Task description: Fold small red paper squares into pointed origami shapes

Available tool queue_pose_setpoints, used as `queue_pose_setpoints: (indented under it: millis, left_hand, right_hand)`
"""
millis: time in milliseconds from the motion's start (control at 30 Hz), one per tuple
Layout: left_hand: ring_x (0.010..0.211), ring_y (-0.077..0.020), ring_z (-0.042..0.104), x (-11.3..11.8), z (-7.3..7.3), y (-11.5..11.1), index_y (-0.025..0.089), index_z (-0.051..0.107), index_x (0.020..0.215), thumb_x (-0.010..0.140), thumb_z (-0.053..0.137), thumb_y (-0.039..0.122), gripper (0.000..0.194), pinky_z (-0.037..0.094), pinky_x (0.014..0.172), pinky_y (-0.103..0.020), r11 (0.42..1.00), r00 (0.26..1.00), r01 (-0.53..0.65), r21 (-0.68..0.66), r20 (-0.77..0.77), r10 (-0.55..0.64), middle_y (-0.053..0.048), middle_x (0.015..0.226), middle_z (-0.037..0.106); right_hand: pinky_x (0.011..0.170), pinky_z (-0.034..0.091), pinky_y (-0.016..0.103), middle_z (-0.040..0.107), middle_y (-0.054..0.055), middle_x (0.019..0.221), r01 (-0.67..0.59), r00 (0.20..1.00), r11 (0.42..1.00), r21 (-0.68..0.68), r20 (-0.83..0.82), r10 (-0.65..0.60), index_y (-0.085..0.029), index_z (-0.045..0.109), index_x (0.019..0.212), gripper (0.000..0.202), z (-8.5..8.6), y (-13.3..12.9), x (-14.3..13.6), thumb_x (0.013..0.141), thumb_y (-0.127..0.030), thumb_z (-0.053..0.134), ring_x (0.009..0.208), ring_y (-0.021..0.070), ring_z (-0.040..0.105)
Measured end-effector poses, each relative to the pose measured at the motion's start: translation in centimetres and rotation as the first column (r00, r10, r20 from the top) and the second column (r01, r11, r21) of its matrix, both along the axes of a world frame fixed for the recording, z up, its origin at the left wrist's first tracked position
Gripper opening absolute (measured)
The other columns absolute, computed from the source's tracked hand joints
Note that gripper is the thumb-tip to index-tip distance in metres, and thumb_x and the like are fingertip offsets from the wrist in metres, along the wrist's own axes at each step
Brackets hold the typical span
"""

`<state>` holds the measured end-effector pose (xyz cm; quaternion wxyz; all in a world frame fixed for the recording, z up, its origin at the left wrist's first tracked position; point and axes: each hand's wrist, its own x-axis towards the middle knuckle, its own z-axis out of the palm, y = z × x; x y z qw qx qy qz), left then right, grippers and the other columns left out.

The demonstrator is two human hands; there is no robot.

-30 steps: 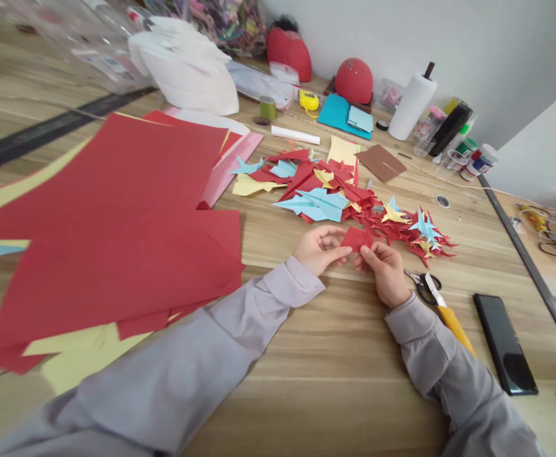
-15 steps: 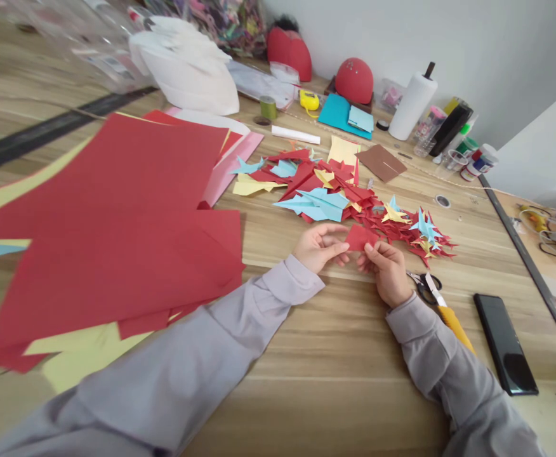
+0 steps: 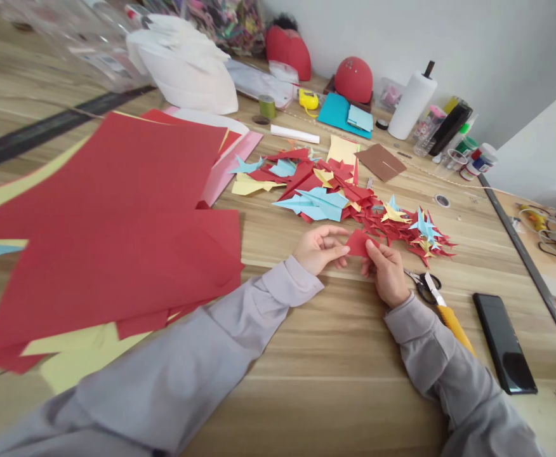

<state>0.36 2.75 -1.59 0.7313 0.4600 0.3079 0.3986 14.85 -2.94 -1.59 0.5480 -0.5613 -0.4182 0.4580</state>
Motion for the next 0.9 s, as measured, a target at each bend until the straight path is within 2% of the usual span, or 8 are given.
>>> queue_pose_setpoints:
  millis: [200, 300, 400, 567, 800, 900]
  left_hand:
    - [0.042, -0.0117, 0.057, 0.08, 0.18, 0.14, 0.011, 0.056, 0.092, 0.053, 0.077, 0.028, 0.048, 0.045, 0.043, -0.022, 0.993, 0.998, -0.052, -0.107, 0.04, 0.057, 0.0, 0.053, 0.064]
    - [0.044, -0.0119, 0.058, 0.16, 0.28, -0.04, 0.011, 0.055, 0.093, 0.054, 0.076, 0.029, 0.047, 0.046, 0.044, -0.022, 0.998, 0.999, -0.044, -0.051, 0.014, 0.044, -0.001, 0.054, 0.065]
    - [0.044, -0.0111, 0.058, 0.23, 0.09, -0.13, 0.011, 0.054, 0.093, 0.049, 0.078, 0.024, 0.052, 0.047, 0.046, -0.023, 1.0, 1.0, -0.005, -0.002, -0.03, 0.005, 0.0, 0.057, 0.066]
    - [0.046, -0.011, 0.057, 0.34, -0.49, -0.08, 0.011, 0.053, 0.092, 0.05, 0.077, 0.022, 0.05, 0.047, 0.046, -0.023, 1.0, 0.999, 0.004, 0.029, -0.037, -0.003, 0.0, 0.058, 0.065]
    - [0.052, -0.0118, 0.059, 0.29, -0.52, -0.18, 0.011, 0.055, 0.093, 0.052, 0.075, 0.019, 0.046, 0.049, 0.049, -0.024, 0.999, 0.999, 0.022, 0.04, -0.032, -0.021, -0.002, 0.066, 0.066]
    - [0.056, -0.0126, 0.06, 0.32, -0.46, -0.24, 0.011, 0.055, 0.094, 0.051, 0.075, 0.016, 0.047, 0.05, 0.049, -0.024, 0.999, 0.999, 0.01, 0.039, -0.032, -0.009, -0.003, 0.069, 0.067]
  right_hand:
    - [0.035, 0.03, 0.021, 0.048, -0.003, 0.034, 0.009, 0.995, 0.999, -0.032, 0.1, -0.006, -0.017, 0.052, 0.047, 0.044, 0.3, -0.09, -0.03, 0.075, -0.051, 0.056, 0.03, 0.0071, 0.039]
    - [0.036, 0.031, 0.02, 0.049, -0.003, 0.036, -0.029, 0.989, 0.999, -0.032, 0.146, 0.034, -0.017, 0.052, 0.048, 0.045, 0.57, -0.16, -0.15, 0.077, -0.051, 0.054, 0.032, 0.007, 0.04]
    - [0.038, 0.034, 0.021, 0.05, -0.002, 0.039, -0.109, 0.974, 0.993, -0.034, 0.197, 0.114, -0.016, 0.052, 0.05, 0.044, 0.74, -0.26, -0.36, 0.077, -0.051, 0.053, 0.035, 0.0073, 0.042]
    - [0.046, 0.039, 0.021, 0.055, -0.002, 0.052, -0.199, 0.963, 0.98, 0.016, 0.188, 0.193, -0.015, 0.058, 0.064, 0.033, 0.76, -0.38, -0.5, 0.076, -0.046, 0.057, 0.045, 0.0084, 0.048]
    - [0.045, 0.038, 0.021, 0.055, -0.002, 0.052, -0.134, 0.979, 0.99, 0.035, 0.161, 0.127, -0.016, 0.056, 0.066, 0.03, 0.71, -0.17, -0.37, 0.074, -0.044, 0.06, 0.044, 0.0084, 0.046]
    - [0.046, 0.038, 0.022, 0.056, -0.002, 0.052, -0.156, 0.976, 0.987, 0.03, 0.16, 0.149, -0.016, 0.057, 0.067, 0.029, 0.78, -0.13, -0.44, 0.074, -0.044, 0.06, 0.045, 0.0086, 0.047]
